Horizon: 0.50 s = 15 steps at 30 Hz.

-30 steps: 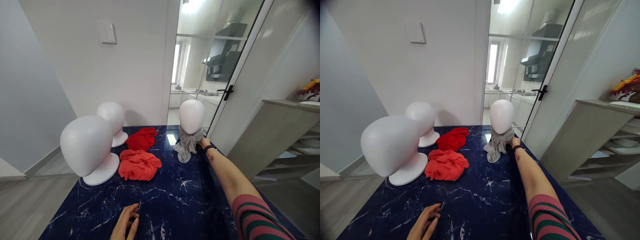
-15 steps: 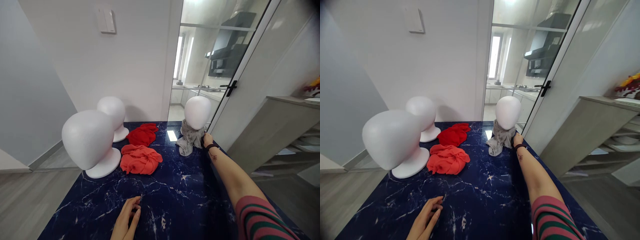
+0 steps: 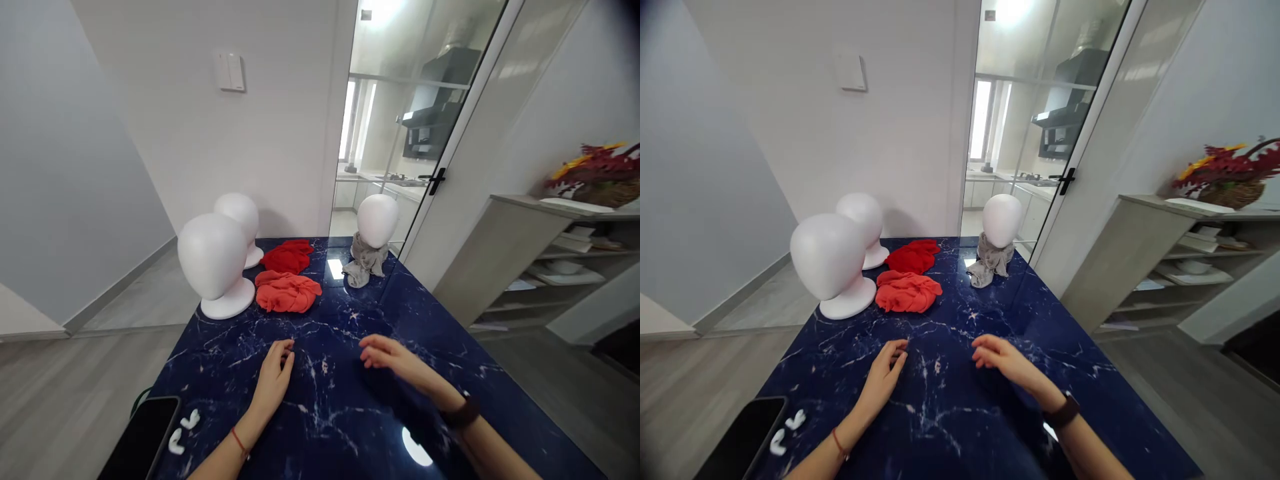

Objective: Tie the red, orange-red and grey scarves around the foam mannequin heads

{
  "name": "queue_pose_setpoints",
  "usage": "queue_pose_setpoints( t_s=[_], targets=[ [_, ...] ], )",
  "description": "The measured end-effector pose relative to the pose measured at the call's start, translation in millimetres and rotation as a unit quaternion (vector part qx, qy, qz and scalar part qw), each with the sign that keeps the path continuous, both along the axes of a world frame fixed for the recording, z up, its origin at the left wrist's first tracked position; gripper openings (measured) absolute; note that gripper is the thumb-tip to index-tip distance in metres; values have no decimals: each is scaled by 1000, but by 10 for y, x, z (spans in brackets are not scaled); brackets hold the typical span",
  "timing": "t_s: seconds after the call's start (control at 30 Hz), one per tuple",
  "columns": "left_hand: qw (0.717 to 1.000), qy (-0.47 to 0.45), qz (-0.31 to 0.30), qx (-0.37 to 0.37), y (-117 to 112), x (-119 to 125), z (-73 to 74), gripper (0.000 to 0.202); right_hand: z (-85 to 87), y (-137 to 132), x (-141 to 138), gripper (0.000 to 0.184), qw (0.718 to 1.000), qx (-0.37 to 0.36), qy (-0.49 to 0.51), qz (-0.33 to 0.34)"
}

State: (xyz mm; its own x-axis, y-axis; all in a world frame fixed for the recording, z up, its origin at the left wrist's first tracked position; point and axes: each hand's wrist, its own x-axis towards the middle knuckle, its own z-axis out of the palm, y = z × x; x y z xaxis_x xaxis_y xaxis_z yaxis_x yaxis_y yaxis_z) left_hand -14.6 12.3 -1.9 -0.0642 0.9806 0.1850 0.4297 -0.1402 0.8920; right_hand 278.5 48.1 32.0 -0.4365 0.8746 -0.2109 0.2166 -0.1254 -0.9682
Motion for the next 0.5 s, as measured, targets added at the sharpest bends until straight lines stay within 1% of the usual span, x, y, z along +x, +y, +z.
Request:
queue_pose_setpoints(
  t_s=[0.03,0.07,0.1,0.13,0.17,0.23,0.27,0.3,0.33,0.37,0.4,0.43,0.5],
  targets=[
    [1000,6,-17,4,-40,19,73,24,53,-250,-69,35,999,10,-2,49],
    [999,15,-40,7,-102,42,175,23,87,-476,-137,35,997,19,1,77],
    [997,26,-72,12,-192,66,304,22,97,-674,-204,36,996,25,7,84],
    [993,34,-110,19,-309,87,453,22,81,-845,-271,36,997,30,15,69],
    [988,37,-146,24,-453,99,614,23,43,-990,-336,36,998,35,20,39],
    [975,31,-220,31,-806,73,916,23,-70,-1208,-457,37,997,54,25,-41],
    [969,22,-245,30,-1001,26,1032,23,-127,-1288,-509,37,994,66,23,-78],
    [964,16,-264,25,-1199,-45,1109,23,-176,-1353,-552,36,991,78,20,-107],
    [962,12,-273,17,-1391,-138,1142,23,-210,-1405,-582,36,988,89,18,-126],
    [961,7,-277,2,-1571,-247,1130,23,-227,-1448,-598,36,986,97,15,-136],
    [961,-6,-276,-12,-1736,-366,1074,22,-227,-1483,-600,36,984,105,13,-143],
    [962,-25,-269,-33,-1885,-485,980,22,-212,-1511,-589,36,982,113,10,-149],
    [963,-77,-248,-68,-2140,-701,716,24,-155,-1555,-532,37,978,127,3,-167]
  ],
)
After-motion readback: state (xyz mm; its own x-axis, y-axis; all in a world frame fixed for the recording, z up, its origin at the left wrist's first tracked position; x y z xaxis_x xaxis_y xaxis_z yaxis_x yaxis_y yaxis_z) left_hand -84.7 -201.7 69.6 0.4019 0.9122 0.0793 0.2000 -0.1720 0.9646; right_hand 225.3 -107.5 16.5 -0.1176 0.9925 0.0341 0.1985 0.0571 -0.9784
